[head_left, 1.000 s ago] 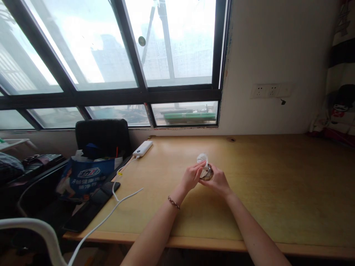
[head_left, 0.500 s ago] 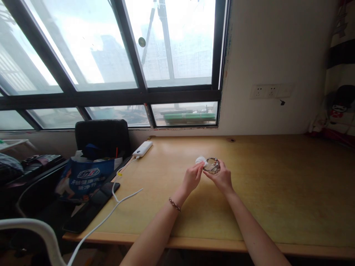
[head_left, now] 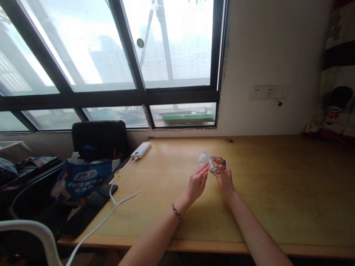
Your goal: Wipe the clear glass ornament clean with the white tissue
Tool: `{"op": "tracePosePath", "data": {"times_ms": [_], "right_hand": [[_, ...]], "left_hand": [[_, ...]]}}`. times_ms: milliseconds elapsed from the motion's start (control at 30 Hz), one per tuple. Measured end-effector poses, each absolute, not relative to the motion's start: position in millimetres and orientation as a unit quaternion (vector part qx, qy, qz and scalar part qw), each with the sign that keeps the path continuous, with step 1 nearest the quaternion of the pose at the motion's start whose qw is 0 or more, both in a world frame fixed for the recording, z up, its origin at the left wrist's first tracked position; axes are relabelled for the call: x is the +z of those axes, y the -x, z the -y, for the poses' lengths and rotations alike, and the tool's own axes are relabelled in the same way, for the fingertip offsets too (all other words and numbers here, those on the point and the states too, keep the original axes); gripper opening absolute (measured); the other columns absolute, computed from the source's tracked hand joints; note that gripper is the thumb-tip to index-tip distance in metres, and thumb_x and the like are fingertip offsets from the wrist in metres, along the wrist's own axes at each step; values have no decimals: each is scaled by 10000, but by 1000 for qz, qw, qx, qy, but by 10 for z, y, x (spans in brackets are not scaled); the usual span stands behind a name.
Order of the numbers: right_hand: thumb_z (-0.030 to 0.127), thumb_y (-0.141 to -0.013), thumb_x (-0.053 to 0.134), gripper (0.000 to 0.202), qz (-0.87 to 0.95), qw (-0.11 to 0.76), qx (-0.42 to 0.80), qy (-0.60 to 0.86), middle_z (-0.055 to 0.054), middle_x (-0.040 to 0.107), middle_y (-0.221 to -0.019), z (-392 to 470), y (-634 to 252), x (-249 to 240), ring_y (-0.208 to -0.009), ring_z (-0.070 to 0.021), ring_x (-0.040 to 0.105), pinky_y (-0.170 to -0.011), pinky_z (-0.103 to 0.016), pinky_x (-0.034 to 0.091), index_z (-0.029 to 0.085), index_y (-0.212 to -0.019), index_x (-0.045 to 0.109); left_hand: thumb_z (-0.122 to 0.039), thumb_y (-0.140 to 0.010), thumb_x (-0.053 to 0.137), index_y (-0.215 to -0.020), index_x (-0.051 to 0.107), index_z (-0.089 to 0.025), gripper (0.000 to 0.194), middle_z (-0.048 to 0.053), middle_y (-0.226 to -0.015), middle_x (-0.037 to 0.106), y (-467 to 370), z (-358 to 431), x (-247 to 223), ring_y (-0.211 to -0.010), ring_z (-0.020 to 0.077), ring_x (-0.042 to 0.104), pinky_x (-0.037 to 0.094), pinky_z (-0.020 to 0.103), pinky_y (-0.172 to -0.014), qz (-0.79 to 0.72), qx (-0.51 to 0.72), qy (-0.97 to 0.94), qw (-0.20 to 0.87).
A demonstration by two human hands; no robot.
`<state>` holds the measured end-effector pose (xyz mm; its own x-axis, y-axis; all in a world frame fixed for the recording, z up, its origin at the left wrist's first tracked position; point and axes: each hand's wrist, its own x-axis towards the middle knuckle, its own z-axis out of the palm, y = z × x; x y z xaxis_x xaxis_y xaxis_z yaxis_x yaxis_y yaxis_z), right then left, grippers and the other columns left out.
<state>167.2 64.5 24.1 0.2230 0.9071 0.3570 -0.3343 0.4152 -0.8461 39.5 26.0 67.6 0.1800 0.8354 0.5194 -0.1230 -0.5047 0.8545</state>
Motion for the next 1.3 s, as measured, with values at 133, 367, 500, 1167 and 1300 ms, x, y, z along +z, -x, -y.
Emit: {"op": "tracePosePath", "data": {"times_ms": [133, 367, 500, 1167, 1300], "right_hand": [[634, -741, 369, 537, 433, 707, 462, 314, -117, 544, -1079, -656, -1692, 216, -1005, -252, 515, -737, -409, 477, 188, -1015, 487], [621, -781, 275, 511, 339, 726, 502, 326, -64, 631, -842, -695, -1672, 246, -832, -214, 599, -687, -353, 495, 192, -841, 546], [564, -778, 374, 405, 336, 718, 515, 326, -29, 617, -716, -677, -1644, 235, -688, -192, 610, -624, -325, 497, 189, -760, 526], [361, -778, 505, 275, 223, 626, 717, 210, -63, 658, -781, -570, -1576, 339, -670, -170, 610, -598, -254, 493, 123, -824, 635], [321, -762, 526, 209, 202, 630, 711, 237, -40, 662, -755, -575, -1605, 296, -611, -148, 598, -543, -244, 484, 145, -781, 638]], "left_hand": [[-192, -777, 485, -1107, 546, -212, 336, 59, -1243, 450, -424, -217, 652, -1187, 204, 359, 148, 358, -1052, -257, 554, -696, 377], [-195, -745, 531, -1080, 565, -202, 337, 96, -1210, 480, -391, -192, 661, -1166, 238, 386, 138, 404, -1040, -224, 506, -741, 381], [-177, -787, 450, -1139, 518, -203, 359, 87, -1224, 467, -370, -209, 639, -1161, 234, 391, 168, 412, -1030, -212, 467, -804, 301], [-215, -863, 309, -1215, 423, -205, 371, 65, -1277, 413, -329, -358, 523, -1174, 178, 381, 262, 395, -1021, -286, 443, -840, 127], [-226, -867, 307, -1192, 457, -208, 358, 51, -1259, 437, -327, -349, 561, -1168, 178, 389, 255, 384, -1026, -303, 464, -814, 174]]}}
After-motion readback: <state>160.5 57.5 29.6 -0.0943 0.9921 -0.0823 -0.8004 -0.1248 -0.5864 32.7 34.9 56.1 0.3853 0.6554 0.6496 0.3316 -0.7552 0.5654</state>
